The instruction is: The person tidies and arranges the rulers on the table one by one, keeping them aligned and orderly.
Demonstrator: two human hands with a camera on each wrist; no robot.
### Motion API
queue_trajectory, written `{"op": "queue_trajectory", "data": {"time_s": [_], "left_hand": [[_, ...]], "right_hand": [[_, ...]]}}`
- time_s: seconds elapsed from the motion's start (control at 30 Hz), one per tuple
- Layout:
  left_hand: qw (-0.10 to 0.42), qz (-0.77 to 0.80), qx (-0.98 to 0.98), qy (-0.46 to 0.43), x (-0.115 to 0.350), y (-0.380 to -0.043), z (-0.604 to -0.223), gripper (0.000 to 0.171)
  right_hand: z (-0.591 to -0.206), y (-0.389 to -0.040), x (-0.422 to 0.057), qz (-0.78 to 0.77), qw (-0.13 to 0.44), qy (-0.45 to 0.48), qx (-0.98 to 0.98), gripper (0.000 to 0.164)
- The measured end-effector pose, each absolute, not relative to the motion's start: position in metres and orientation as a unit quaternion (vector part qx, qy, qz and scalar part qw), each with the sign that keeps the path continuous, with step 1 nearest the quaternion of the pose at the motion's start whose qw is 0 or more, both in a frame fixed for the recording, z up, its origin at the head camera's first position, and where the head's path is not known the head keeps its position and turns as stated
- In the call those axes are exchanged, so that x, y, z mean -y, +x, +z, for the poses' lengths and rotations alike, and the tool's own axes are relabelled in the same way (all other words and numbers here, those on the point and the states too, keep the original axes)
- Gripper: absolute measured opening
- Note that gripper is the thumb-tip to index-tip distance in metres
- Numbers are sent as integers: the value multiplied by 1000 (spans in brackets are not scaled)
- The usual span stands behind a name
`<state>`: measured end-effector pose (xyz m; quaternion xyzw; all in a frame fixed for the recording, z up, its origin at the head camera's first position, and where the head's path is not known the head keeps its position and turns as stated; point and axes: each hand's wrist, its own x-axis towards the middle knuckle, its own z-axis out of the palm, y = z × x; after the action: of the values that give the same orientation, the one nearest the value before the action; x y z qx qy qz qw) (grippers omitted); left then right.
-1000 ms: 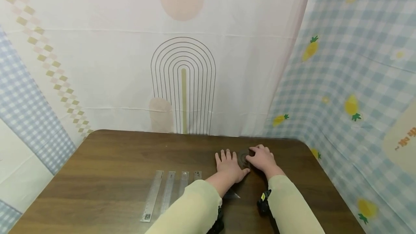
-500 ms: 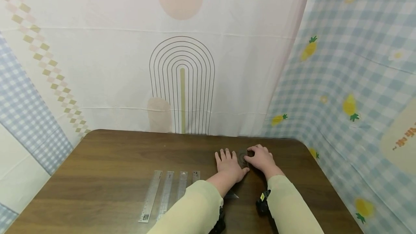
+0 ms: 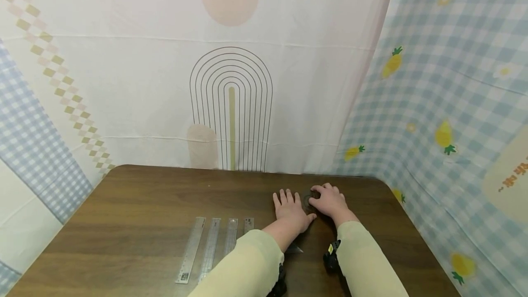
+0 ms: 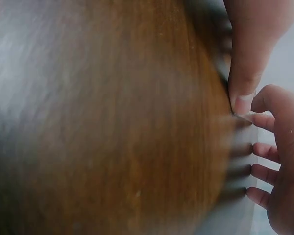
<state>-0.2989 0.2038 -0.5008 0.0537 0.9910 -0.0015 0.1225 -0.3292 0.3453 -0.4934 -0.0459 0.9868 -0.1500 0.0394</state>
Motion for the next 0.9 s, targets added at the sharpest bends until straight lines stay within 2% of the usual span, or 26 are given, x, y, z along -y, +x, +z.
{"op": "queue_trajectory", "data": {"time_s": [0.3, 0.67, 0.9], "left_hand": [[132, -4, -990, 55, -203, -302, -505, 91], [134, -2, -989, 62, -202, -300, -506, 91], [130, 1, -990, 59, -202, -300, -508, 91]], "right_hand": [[-489, -335, -345, -189, 43, -34, -980, 41], [-495, -342, -352, -334, 23, -1, -942, 31], [-495, -339, -351, -444, 57, 17, -894, 32]]}}
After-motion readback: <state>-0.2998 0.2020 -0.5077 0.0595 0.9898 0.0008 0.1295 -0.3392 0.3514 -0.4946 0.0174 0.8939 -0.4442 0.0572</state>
